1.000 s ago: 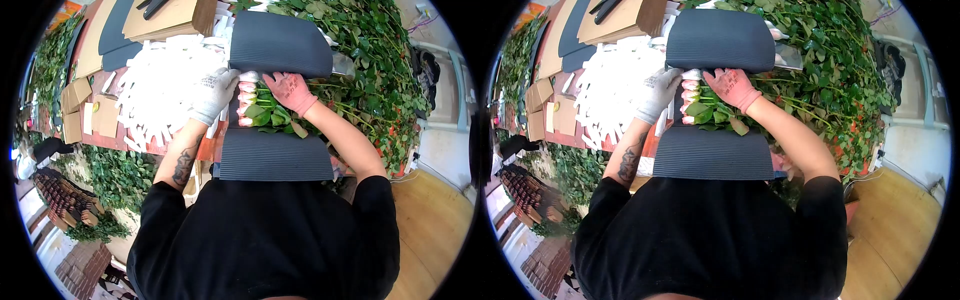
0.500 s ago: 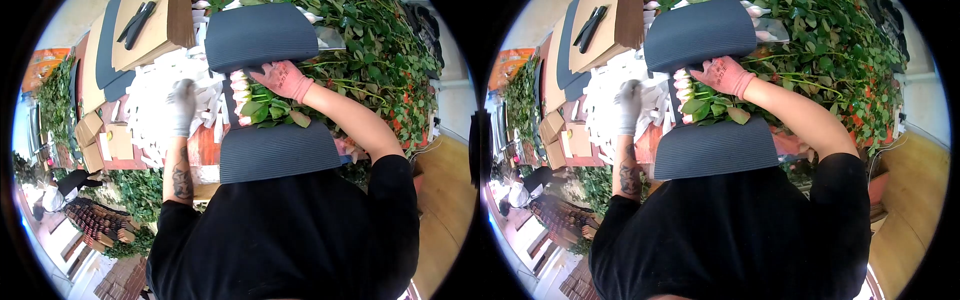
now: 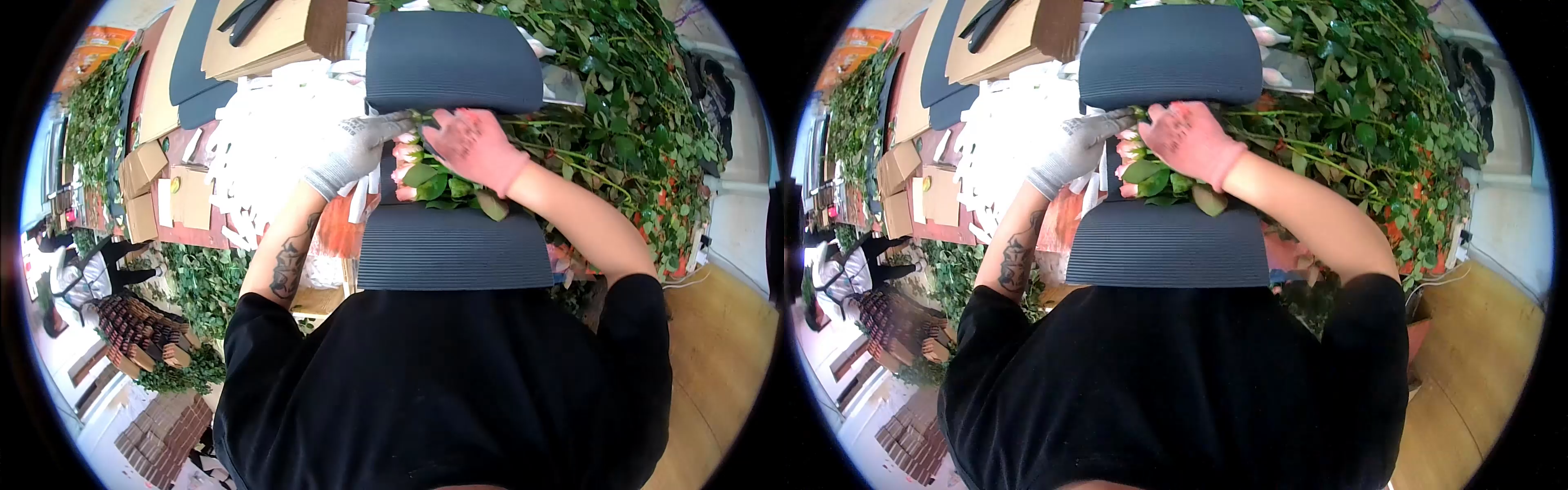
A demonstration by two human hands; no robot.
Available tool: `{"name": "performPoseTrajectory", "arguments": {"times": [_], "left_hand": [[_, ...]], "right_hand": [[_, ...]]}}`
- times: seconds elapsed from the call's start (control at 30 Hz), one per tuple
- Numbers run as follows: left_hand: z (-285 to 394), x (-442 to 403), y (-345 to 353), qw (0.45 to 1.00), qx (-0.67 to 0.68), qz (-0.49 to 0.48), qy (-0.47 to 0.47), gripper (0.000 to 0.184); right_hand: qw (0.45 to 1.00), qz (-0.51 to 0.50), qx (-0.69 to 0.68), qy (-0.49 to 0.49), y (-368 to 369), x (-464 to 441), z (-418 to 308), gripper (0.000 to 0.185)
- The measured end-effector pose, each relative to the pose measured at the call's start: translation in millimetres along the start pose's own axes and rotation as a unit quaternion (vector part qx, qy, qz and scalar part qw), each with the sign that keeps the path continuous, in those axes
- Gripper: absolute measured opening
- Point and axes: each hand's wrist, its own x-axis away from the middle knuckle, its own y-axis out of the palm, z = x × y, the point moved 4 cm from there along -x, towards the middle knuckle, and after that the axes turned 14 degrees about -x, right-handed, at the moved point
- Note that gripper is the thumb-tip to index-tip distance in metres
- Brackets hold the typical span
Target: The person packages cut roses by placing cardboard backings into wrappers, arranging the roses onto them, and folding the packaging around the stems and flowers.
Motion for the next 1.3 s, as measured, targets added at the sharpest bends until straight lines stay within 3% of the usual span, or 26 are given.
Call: {"name": "performPoseTrajectory", "arguments": {"times": [0.07,0.17,0.37,0.43,0.5,0.57,0.63,0.77,0.83,0.9,0.97,1.17,1.3], "left_hand": [[-2,0,4,1.000,-0.012,-0.003,0.012,0.044],[-1,0,4,1.000,-0.023,-0.012,0.011,0.046],[-8,2,11,0.997,-0.076,-0.004,0.015,0.050],[0,3,3,0.994,-0.075,0.017,0.079,0.050],[-3,5,4,0.993,-0.069,-0.030,0.091,0.051],[-5,6,17,0.981,-0.140,-0.097,0.096,0.050],[-11,9,18,0.988,-0.098,-0.061,0.106,0.059],[-4,12,12,0.986,-0.124,-0.045,0.099,0.062],[-7,13,16,0.984,-0.130,-0.111,0.056,0.058],[-8,16,19,0.984,-0.152,-0.051,0.079,0.057],[-9,19,20,0.979,-0.173,0.007,0.107,0.055],[-4,16,19,0.976,-0.188,-0.046,0.100,0.045],[6,15,7,0.990,-0.111,-0.061,0.066,0.038]], "right_hand": [[0.997,-0.070,0.024,0.010,21,-8,12,0.012],[0.999,0.000,0.023,-0.029,29,-5,23,0.013],[0.995,-0.092,0.032,0.031,28,-4,22,0.016],[0.990,-0.128,0.021,0.049,19,-2,19,0.021],[0.995,-0.054,-0.058,0.053,-11,6,6,0.030],[0.992,-0.107,-0.023,0.060,-25,6,-7,0.036],[0.982,-0.168,-0.030,0.081,-27,6,-14,0.035],[0.994,-0.091,-0.044,-0.043,-2,5,-12,0.023],[0.989,-0.135,-0.045,-0.029,6,2,-16,0.022],[0.971,-0.236,-0.031,0.013,20,5,-16,0.026],[0.971,-0.239,-0.027,0.013,27,7,-15,0.026],[0.973,-0.226,-0.032,-0.014,27,6,-18,0.027],[0.976,-0.208,-0.058,0.026,10,2,-17,0.023]]}}
